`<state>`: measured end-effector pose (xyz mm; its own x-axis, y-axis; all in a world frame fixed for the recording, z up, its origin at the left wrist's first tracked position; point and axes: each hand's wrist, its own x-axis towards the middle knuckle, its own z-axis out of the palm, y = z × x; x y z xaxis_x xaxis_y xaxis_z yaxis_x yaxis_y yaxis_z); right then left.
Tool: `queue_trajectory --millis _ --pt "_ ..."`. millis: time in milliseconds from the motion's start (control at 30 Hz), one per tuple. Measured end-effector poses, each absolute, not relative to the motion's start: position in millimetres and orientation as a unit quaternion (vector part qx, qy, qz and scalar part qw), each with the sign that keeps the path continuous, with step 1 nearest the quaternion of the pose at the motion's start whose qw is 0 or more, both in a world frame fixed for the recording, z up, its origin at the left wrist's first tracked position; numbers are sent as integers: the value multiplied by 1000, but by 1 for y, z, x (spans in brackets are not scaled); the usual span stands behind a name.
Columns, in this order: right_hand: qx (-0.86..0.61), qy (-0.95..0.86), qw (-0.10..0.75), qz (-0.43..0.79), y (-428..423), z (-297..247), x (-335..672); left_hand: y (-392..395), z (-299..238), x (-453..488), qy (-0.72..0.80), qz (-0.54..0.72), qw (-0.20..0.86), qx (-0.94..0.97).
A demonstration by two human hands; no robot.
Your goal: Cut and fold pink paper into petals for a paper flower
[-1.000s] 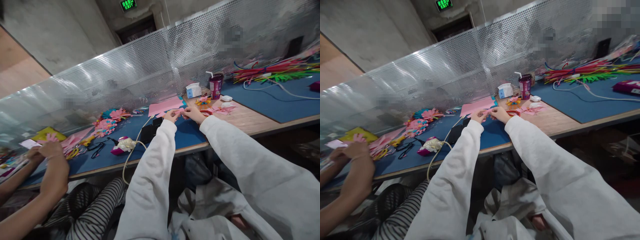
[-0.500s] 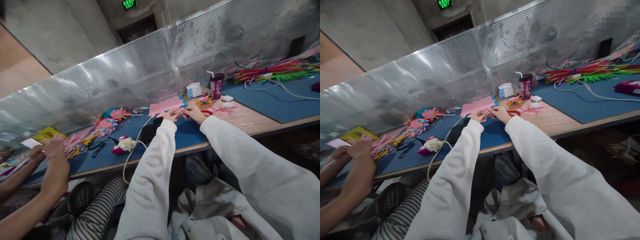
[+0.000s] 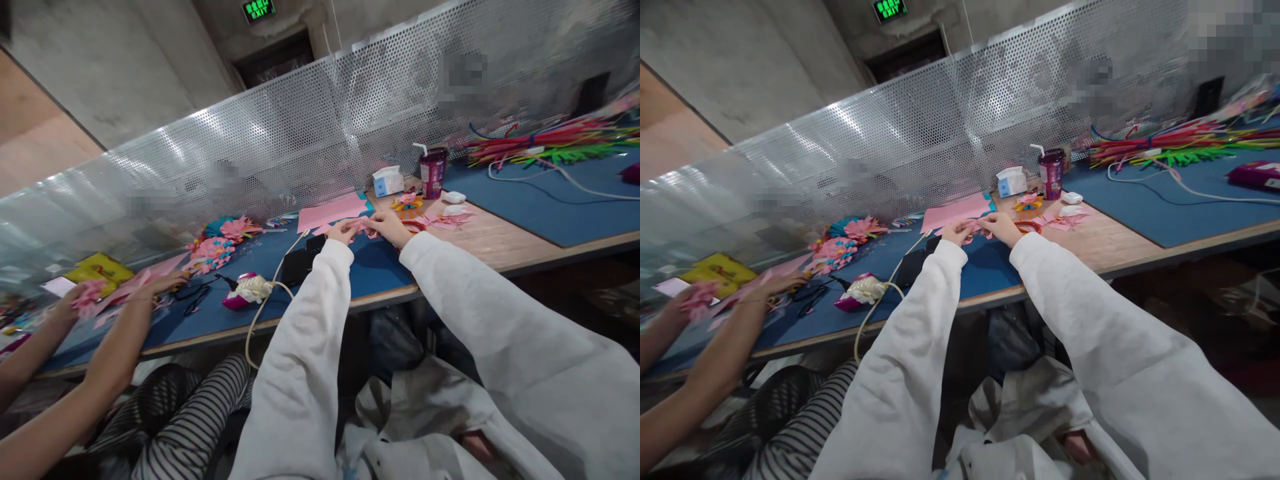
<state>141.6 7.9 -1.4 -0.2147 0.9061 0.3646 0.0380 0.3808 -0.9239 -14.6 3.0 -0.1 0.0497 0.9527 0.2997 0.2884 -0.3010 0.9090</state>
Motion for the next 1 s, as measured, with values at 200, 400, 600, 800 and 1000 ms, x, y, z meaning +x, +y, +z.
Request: queue_trajectory --millis 200,400,600,800,1000 --pt "-364 -646 514 431 9 -1 141 4 0 -15 478 497 336 642" --pt "-357 -646 515 436 8 -1 142 4 -1 -15 476 502 336 639" --pt "-356 -642 519 437 10 -2 141 5 -1 -15 478 503 336 638" --pt "-353 -646 519 434 10 -2 141 5 -1 -15 494 498 327 633" --pt "-363 -650 513 427 9 -1 142 1 1 -13 494 520 321 618"
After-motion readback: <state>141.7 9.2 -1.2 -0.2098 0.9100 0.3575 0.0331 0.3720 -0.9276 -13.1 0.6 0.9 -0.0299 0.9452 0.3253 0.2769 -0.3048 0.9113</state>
